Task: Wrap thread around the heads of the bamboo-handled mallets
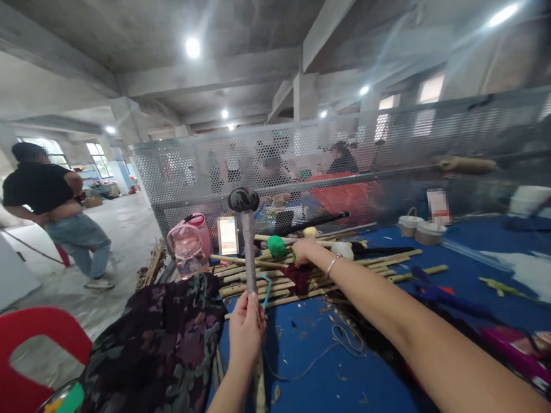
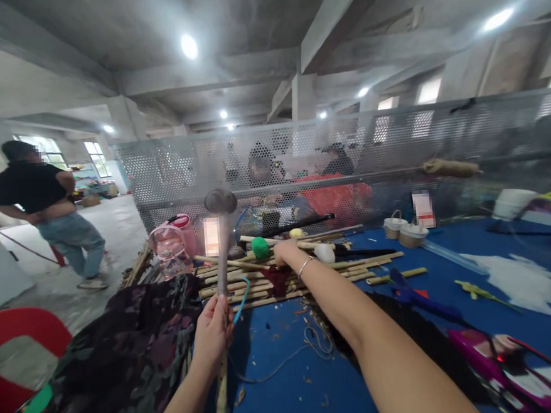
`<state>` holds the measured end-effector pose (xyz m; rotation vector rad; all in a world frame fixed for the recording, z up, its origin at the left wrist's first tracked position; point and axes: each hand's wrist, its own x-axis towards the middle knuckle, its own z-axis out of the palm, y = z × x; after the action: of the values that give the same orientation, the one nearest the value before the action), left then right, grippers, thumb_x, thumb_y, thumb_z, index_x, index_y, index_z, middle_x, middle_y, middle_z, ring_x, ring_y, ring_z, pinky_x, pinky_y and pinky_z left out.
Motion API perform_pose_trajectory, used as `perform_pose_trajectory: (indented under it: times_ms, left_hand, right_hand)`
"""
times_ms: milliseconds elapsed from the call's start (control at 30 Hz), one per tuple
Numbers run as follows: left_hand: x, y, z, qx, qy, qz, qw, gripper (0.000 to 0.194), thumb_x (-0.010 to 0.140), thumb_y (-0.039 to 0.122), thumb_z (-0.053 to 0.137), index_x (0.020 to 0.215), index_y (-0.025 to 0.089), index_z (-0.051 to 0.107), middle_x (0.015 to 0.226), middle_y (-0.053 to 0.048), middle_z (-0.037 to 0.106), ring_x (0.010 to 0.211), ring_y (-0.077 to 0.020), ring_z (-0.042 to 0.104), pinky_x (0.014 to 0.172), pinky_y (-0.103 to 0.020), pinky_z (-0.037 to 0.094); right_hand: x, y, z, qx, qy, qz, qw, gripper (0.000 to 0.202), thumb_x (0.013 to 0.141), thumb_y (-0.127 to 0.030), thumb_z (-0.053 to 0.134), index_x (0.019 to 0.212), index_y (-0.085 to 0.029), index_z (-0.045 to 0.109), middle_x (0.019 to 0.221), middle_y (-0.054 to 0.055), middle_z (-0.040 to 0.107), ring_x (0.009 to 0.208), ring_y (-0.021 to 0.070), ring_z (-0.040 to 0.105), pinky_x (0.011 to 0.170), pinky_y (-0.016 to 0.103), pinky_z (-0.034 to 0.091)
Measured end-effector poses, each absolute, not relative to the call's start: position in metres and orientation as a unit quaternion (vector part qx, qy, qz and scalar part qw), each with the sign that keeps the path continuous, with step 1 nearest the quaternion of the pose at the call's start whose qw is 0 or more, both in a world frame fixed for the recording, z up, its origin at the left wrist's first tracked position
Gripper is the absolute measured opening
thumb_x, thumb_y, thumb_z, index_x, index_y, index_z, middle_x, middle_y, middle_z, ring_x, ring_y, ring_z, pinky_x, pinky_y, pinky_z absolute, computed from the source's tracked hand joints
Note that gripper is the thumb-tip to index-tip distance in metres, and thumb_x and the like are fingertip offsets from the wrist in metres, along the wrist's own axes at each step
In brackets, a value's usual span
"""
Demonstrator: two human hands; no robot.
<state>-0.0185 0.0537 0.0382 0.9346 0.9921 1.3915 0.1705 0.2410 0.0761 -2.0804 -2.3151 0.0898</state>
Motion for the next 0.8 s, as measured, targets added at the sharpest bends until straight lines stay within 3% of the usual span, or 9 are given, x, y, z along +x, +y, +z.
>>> perform_pose_trajectory:
  times_ms: [133, 267, 367, 467, 567, 700, 800]
  left_hand:
    - [-0.021, 0.056, 0.039, 0.382, 0.439, 0.589, 0.561, 0.043, 0.067, 0.061, 0.055, 0.073, 0.020, 0.040, 0.049, 0.010, 0.037, 0.031, -0.0024, 0.029, 0.028, -0.013, 0.022]
    - [-0.023, 0.057, 0.039, 0.366, 0.448, 0.591, 0.562, 0.042, 0.068, 0.061, 0.053, 0.074, 0.021, 0.040, 0.051, 0.009, 0.038, 0.031, -0.0022, 0.028, 0.028, -0.013, 0.021]
    - [-0.023, 0.058, 0.040, 0.350, 0.453, 0.594, 0.565, 0.043, 0.068, 0.061, 0.053, 0.073, 0.021, 0.040, 0.051, 0.009, 0.037, 0.031, -0.0022, 0.027, 0.027, -0.013, 0.020]
    - [-0.022, 0.059, 0.041, 0.342, 0.456, 0.595, 0.566, 0.046, 0.066, 0.064, 0.053, 0.072, 0.021, 0.039, 0.050, 0.009, 0.036, 0.031, -0.0022, 0.027, 0.027, -0.013, 0.020]
    - [-0.021, 0.059, 0.040, 0.347, 0.458, 0.596, 0.561, 0.046, 0.065, 0.064, 0.053, 0.072, 0.021, 0.039, 0.050, 0.009, 0.037, 0.031, -0.0025, 0.028, 0.026, -0.013, 0.020]
    - [-0.020, 0.058, 0.038, 0.356, 0.456, 0.588, 0.565, 0.044, 0.067, 0.062, 0.053, 0.075, 0.021, 0.040, 0.050, 0.010, 0.037, 0.030, -0.0022, 0.028, 0.027, -0.012, 0.021]
    - [-0.019, 0.055, 0.039, 0.357, 0.456, 0.588, 0.565, 0.043, 0.068, 0.061, 0.053, 0.076, 0.021, 0.040, 0.050, 0.010, 0.038, 0.031, -0.0021, 0.027, 0.027, -0.012, 0.022]
  right_hand:
    - [0.157, 0.248, 0.088, -0.628, -0.777, -0.032, -0.014, 0.028, 0.058, -0.019, 0.069, 0.085, -0.013, 0.067, 0.099, 0.018, 0.064, 0.096, 0.0322, 0.058, 0.084, 0.041, 0.042]
    - [0.158, 0.262, 0.088, -0.678, -0.733, 0.030, -0.037, 0.039, 0.053, -0.032, 0.074, 0.087, -0.014, 0.067, 0.098, 0.015, 0.064, 0.096, 0.0301, 0.058, 0.082, 0.036, 0.044]
    - [0.171, 0.273, 0.077, -0.705, -0.708, 0.036, -0.021, 0.044, 0.053, -0.033, 0.074, 0.091, -0.013, 0.065, 0.099, 0.016, 0.063, 0.097, 0.0295, 0.058, 0.082, 0.036, 0.044]
    - [0.184, 0.278, 0.065, -0.698, -0.716, 0.019, 0.001, 0.045, 0.061, -0.029, 0.068, 0.102, -0.011, 0.060, 0.106, 0.019, 0.059, 0.100, 0.0290, 0.056, 0.083, 0.035, 0.043]
    - [0.191, 0.279, 0.055, -0.722, -0.690, -0.002, 0.044, 0.055, 0.069, -0.037, 0.062, 0.115, -0.010, 0.051, 0.114, 0.021, 0.054, 0.105, 0.0287, 0.054, 0.083, 0.034, 0.043]
    - [0.193, 0.278, 0.048, -0.770, -0.635, 0.029, 0.049, 0.075, 0.053, -0.052, 0.070, 0.110, -0.008, 0.052, 0.115, 0.022, 0.051, 0.102, 0.0312, 0.054, 0.078, 0.033, 0.044]
    - [0.192, 0.274, 0.054, -0.748, -0.660, 0.032, 0.065, 0.065, 0.050, -0.037, 0.075, 0.105, -0.010, 0.053, 0.104, 0.018, 0.057, 0.095, 0.0288, 0.057, 0.073, 0.030, 0.044]
